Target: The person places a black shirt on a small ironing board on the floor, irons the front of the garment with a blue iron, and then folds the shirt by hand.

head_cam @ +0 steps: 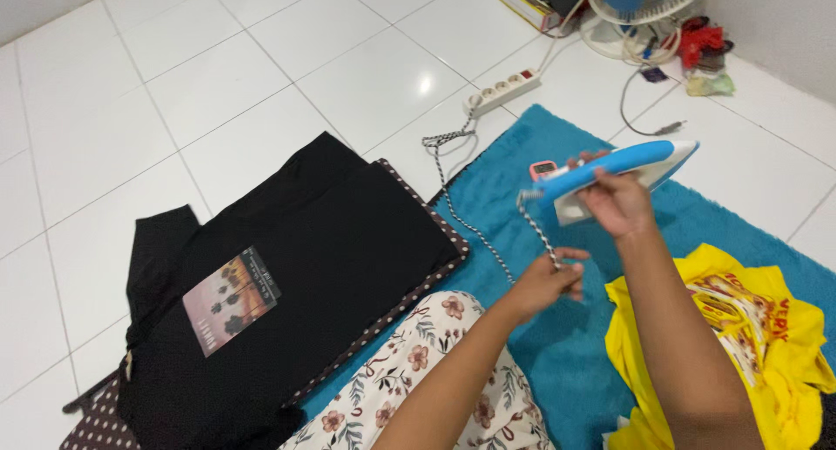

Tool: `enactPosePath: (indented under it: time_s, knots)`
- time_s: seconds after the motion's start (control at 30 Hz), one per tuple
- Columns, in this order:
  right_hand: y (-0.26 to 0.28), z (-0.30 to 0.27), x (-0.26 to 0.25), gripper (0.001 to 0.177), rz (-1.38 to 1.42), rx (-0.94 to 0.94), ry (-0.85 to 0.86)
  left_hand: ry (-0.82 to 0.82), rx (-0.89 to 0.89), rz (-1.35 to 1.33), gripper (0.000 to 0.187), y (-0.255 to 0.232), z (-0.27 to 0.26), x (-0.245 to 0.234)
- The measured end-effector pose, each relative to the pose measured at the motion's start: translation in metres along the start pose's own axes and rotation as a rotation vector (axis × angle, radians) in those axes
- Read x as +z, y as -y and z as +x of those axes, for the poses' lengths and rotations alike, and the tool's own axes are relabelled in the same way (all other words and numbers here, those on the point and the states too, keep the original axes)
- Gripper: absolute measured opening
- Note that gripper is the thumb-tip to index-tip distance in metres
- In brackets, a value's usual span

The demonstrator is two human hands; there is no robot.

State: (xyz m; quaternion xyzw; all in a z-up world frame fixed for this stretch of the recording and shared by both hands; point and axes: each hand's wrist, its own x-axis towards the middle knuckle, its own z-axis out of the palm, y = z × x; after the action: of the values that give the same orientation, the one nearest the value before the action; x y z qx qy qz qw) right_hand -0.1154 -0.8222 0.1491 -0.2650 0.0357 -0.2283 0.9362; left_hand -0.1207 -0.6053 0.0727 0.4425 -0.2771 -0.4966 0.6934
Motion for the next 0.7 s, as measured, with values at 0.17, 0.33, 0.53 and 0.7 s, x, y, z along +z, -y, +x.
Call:
enactPosePath:
  time_s: [0.17, 0.33, 0.53, 0.7]
  knots:
    - [-0.003, -0.022, -0.072, 0.043, -1.154, 0.069, -0.251, -0.320, -0.113, 0.616, 0.049, 0.032, -0.007, -0.017]
    - [-0.025, -0.049, -0.123, 0.044, -1.438, 0.038, -0.195, -0.191, -0.228, 0.768, 0.077, 0.032, -0.016, -0.016]
    - [-0.039, -0.042, -0.168, 0.043, -1.453, -0.065, -0.243, -0.201, -0.066, 0.971, 0.083, 0.028, -0.011, -0.007]
    - [-0.039, -0.042, -0.192, 0.043, -1.427, -0.019, -0.249, -0.247, -0.050, 1.020, 0.079, 0.006, -0.011, -0.014]
